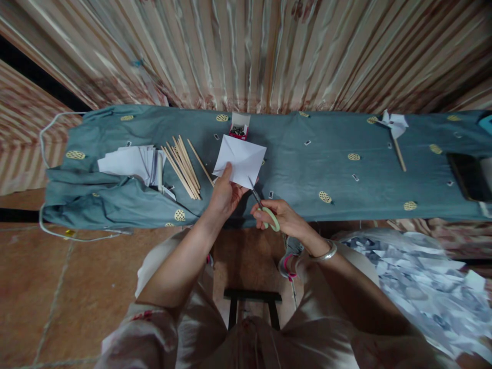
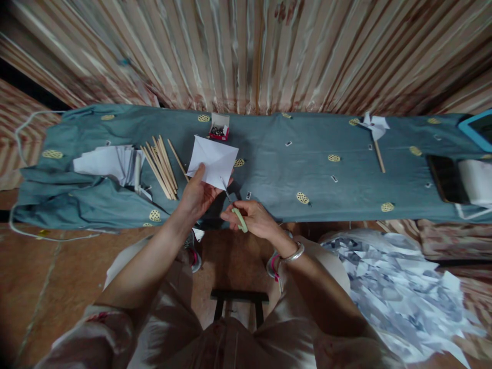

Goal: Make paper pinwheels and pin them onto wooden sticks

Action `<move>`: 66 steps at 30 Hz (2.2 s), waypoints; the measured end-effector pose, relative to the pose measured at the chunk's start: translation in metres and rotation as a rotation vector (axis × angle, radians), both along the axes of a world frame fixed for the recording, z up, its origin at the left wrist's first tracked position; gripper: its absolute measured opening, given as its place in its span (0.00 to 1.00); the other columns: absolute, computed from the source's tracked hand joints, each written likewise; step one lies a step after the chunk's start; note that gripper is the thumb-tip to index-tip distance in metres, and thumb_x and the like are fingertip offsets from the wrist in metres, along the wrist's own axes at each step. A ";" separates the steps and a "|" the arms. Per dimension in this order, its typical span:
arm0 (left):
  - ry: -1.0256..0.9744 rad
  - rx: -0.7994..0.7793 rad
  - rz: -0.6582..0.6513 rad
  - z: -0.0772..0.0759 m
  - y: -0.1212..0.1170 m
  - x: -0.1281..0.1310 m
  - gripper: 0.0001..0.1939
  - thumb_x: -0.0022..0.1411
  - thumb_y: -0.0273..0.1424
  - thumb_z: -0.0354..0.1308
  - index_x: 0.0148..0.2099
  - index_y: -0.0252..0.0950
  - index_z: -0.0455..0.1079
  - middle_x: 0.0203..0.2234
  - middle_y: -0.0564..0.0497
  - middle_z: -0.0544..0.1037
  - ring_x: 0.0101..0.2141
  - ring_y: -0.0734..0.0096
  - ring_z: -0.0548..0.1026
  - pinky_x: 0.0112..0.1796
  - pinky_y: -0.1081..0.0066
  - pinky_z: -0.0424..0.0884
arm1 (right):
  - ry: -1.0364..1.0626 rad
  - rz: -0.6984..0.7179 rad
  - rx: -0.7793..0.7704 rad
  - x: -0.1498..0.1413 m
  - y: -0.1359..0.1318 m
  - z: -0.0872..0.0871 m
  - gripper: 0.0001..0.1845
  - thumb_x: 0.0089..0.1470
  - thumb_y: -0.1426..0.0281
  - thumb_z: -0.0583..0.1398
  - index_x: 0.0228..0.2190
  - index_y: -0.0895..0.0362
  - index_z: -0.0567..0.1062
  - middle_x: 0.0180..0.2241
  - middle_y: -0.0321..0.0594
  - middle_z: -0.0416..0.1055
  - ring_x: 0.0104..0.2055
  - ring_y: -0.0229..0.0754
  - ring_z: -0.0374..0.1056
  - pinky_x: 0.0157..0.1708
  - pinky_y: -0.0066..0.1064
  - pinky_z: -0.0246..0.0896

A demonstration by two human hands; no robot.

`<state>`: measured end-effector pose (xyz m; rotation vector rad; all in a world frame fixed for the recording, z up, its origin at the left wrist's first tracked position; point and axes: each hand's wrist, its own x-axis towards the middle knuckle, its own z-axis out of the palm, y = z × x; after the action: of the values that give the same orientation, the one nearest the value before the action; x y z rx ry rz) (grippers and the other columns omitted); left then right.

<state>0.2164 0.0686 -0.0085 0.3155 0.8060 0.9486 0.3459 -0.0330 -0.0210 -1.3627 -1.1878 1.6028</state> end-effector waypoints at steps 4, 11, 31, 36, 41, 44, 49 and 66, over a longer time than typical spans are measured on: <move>0.000 -0.007 0.008 0.001 0.000 0.000 0.19 0.69 0.33 0.51 0.60 0.32 0.64 0.48 0.40 0.78 0.47 0.61 0.78 0.51 0.58 0.74 | 0.010 -0.013 -0.010 0.000 0.000 -0.002 0.23 0.47 0.49 0.65 0.30 0.58 0.74 0.20 0.34 0.71 0.22 0.33 0.66 0.21 0.24 0.59; -0.005 -0.028 0.020 0.001 0.000 0.001 0.21 0.67 0.34 0.56 0.59 0.34 0.65 0.45 0.42 0.80 0.46 0.62 0.79 0.50 0.60 0.75 | 0.027 -0.024 -0.027 0.000 0.000 -0.003 0.22 0.46 0.51 0.67 0.30 0.58 0.74 0.19 0.33 0.71 0.21 0.33 0.66 0.20 0.23 0.57; 0.035 -0.002 0.016 0.000 -0.004 0.003 0.14 0.68 0.32 0.54 0.52 0.33 0.70 0.38 0.45 0.82 0.42 0.65 0.80 0.49 0.63 0.75 | -0.008 -0.073 -0.004 -0.003 0.000 -0.007 0.21 0.47 0.52 0.67 0.28 0.58 0.74 0.19 0.33 0.71 0.20 0.32 0.65 0.20 0.24 0.57; 0.034 -0.004 0.022 -0.001 -0.005 0.004 0.14 0.67 0.32 0.56 0.52 0.32 0.70 0.39 0.45 0.81 0.41 0.65 0.80 0.49 0.63 0.74 | -0.006 -0.070 0.002 -0.004 0.000 -0.005 0.21 0.47 0.51 0.66 0.28 0.57 0.74 0.19 0.32 0.70 0.20 0.33 0.65 0.20 0.24 0.57; 0.051 0.004 0.023 -0.001 -0.005 0.004 0.13 0.69 0.31 0.52 0.51 0.31 0.70 0.37 0.46 0.81 0.39 0.67 0.80 0.50 0.63 0.74 | -0.016 -0.079 -0.009 -0.005 0.001 -0.003 0.22 0.45 0.51 0.67 0.26 0.57 0.74 0.18 0.32 0.70 0.20 0.33 0.65 0.20 0.24 0.57; 0.065 0.014 0.026 -0.001 -0.004 0.004 0.12 0.69 0.30 0.50 0.51 0.31 0.70 0.35 0.47 0.81 0.39 0.67 0.80 0.50 0.63 0.74 | -0.021 -0.090 -0.021 -0.005 0.001 -0.004 0.22 0.44 0.51 0.67 0.25 0.57 0.73 0.17 0.33 0.70 0.19 0.33 0.64 0.19 0.24 0.57; 0.088 0.006 0.022 -0.005 -0.005 0.004 0.12 0.67 0.32 0.55 0.51 0.33 0.70 0.33 0.48 0.81 0.38 0.66 0.80 0.48 0.64 0.74 | -0.042 -0.093 -0.012 -0.005 0.000 -0.006 0.22 0.46 0.50 0.66 0.27 0.57 0.74 0.18 0.33 0.70 0.19 0.33 0.64 0.18 0.24 0.55; 0.131 0.003 0.005 -0.008 -0.009 0.007 0.07 0.67 0.31 0.55 0.42 0.34 0.72 0.28 0.51 0.79 0.32 0.71 0.79 0.40 0.71 0.76 | -0.047 -0.101 -0.012 -0.004 0.001 -0.006 0.21 0.46 0.51 0.66 0.26 0.57 0.73 0.18 0.32 0.70 0.19 0.33 0.65 0.17 0.23 0.55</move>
<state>0.2235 0.0594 -0.0165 0.3811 0.9260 0.9411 0.3415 -0.0317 -0.0266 -1.4526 -1.1199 1.5170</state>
